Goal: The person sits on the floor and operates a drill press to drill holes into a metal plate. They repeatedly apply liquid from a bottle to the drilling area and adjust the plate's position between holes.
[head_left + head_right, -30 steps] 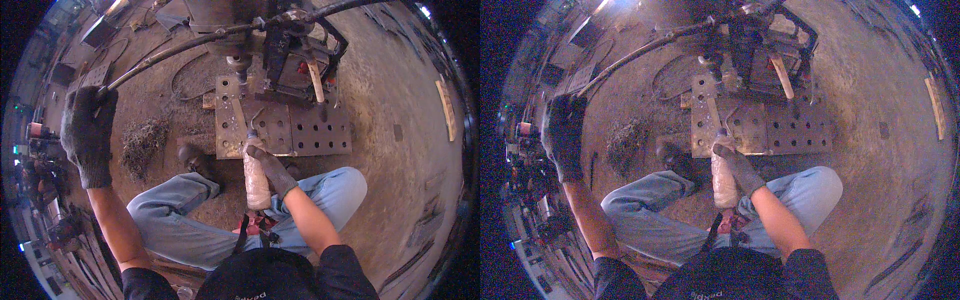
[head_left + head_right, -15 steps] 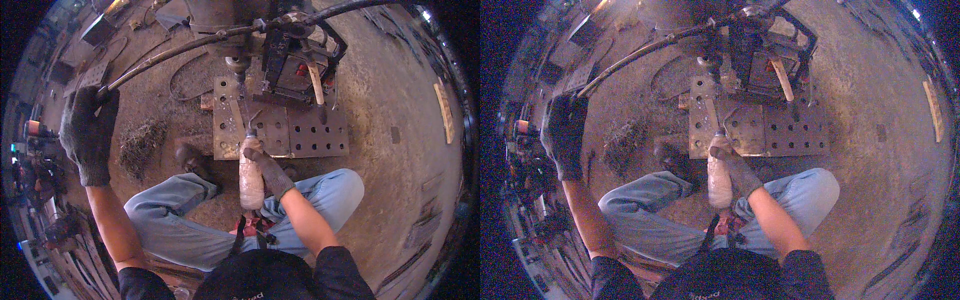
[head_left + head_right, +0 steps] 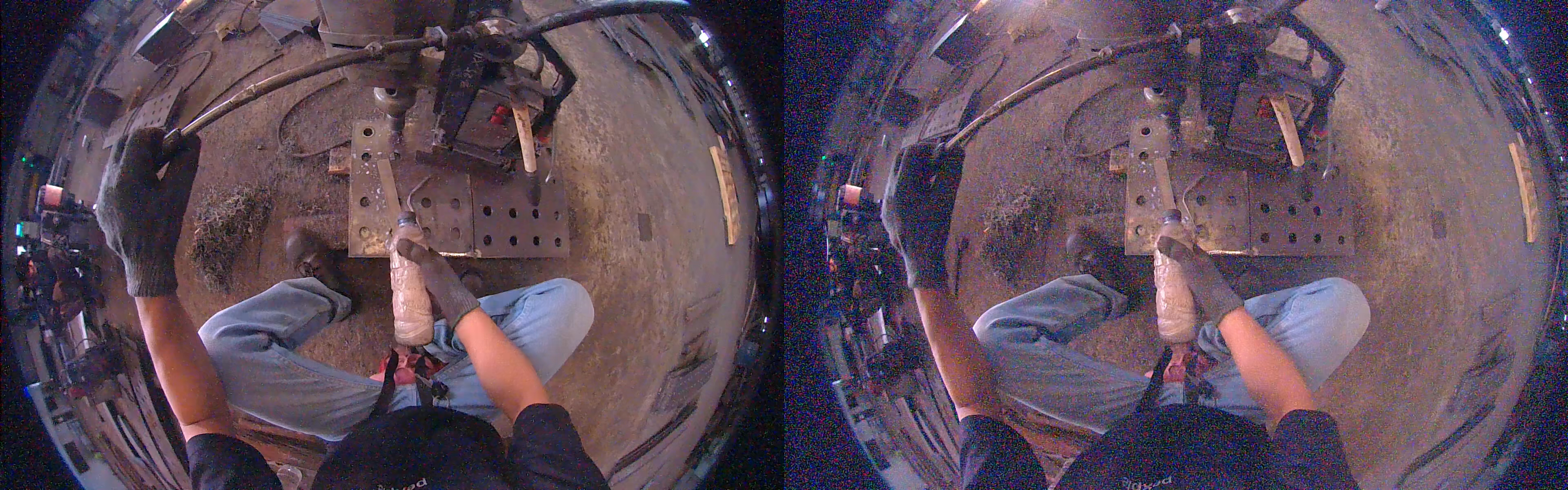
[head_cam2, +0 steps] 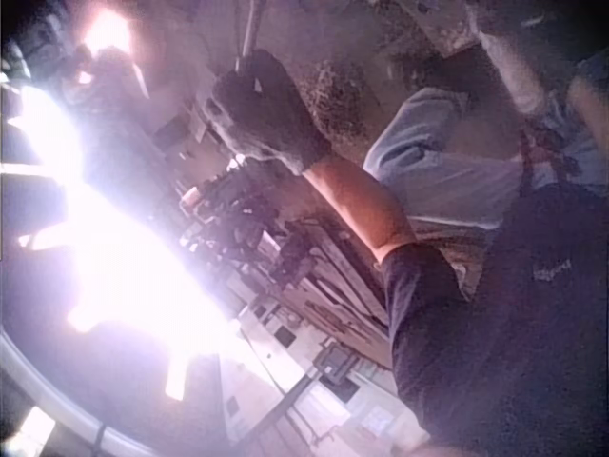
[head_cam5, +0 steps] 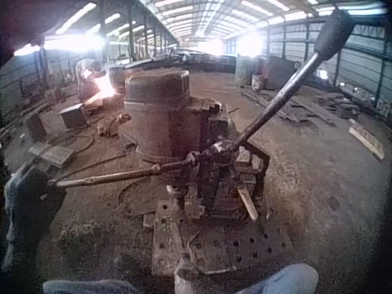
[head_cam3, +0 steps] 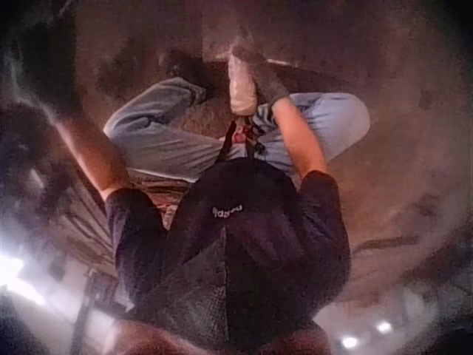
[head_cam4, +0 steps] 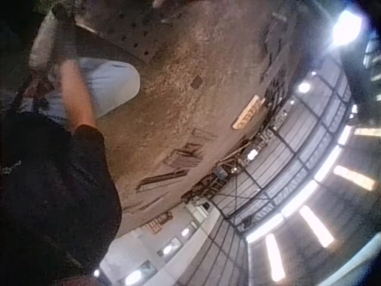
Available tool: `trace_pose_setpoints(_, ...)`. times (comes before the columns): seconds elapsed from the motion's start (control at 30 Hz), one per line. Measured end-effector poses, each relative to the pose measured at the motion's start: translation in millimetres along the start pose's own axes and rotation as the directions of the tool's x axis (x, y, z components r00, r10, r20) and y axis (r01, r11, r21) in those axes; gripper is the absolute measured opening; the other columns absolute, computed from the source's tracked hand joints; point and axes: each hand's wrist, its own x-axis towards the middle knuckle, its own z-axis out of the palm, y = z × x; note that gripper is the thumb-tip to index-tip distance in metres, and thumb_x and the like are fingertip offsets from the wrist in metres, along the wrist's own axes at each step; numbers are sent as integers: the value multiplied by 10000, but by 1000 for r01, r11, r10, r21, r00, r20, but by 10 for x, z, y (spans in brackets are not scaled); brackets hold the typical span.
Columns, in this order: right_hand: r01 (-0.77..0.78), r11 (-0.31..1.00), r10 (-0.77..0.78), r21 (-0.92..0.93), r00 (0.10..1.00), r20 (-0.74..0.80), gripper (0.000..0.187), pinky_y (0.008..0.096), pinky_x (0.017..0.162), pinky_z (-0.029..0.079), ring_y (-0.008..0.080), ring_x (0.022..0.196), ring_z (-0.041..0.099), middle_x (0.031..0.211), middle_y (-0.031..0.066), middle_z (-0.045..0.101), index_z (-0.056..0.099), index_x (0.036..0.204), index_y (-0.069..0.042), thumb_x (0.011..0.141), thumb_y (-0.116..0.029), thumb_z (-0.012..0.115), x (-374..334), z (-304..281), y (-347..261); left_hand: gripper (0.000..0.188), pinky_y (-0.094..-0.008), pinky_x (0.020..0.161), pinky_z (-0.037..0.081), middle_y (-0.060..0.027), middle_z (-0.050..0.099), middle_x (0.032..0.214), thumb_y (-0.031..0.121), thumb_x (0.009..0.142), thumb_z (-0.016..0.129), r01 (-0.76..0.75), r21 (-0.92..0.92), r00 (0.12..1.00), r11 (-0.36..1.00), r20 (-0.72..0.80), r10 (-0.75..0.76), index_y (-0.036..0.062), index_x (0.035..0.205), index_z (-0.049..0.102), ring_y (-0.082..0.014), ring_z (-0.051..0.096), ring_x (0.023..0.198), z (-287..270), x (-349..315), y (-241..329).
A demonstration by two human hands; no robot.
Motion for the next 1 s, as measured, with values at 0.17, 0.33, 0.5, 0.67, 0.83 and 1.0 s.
trace_pose_setpoints(0.17,-72,996,71,52,997,12,631,344,671,567,183,743,660,898,60,651,586,1160,-80,810,-580,744,212,-174,154,263,-410,698,498,-94,683,922,365,845,748,23,30,995,999,98,-26,117,891,676,-315,669,839,-36,-5,7)
trace_pose_setpoints(0.33,262,932,-305,-250,940,-152,641,345,875,532,191,977,634,1070,69,636,545,1216,-56,818,-505,767,-25,56,45,264,-418,745,503,-91,687,983,380,847,739,-148,182,989,972,26,146,126,880,671,-319,658,907,-27,37,-87)
trace_pose_setpoints(0.5,514,811,-532,-278,846,11,704,349,943,496,187,1083,593,1166,66,606,482,1298,-49,783,-367,842,161,-43,226,282,-406,753,520,-101,699,1001,398,847,732,-367,242,892,898,-183,413,124,859,662,-328,665,897,37,92,-118)
trace_pose_setpoints(0.67,434,792,-478,-431,879,6,689,342,894,521,184,1032,615,1152,66,611,482,1305,-52,791,-352,830,101,3,196,313,-412,671,513,-114,697,878,424,841,732,-39,76,993,996,115,30,117,859,672,-333,681,795,171,15,-221)
trace_pose_setpoints(0.83,308,922,-327,-234,944,-47,580,334,820,543,177,913,639,1044,68,639,558,1203,-51,828,-443,765,-42,126,67,346,-425,633,492,-132,660,792,458,843,721,-29,50,996,998,83,24,117,835,667,-354,664,741,179,-15,-219)
trace_pose_setpoints(1.0,-21,1000,22,12,996,-88,474,354,545,539,196,585,626,741,62,632,621,974,-67,878,-526,688,57,16,79,368,-424,617,485,-141,641,769,483,843,713,-73,97,993,993,103,63,118,831,666,-358,655,720,206,17,-266)
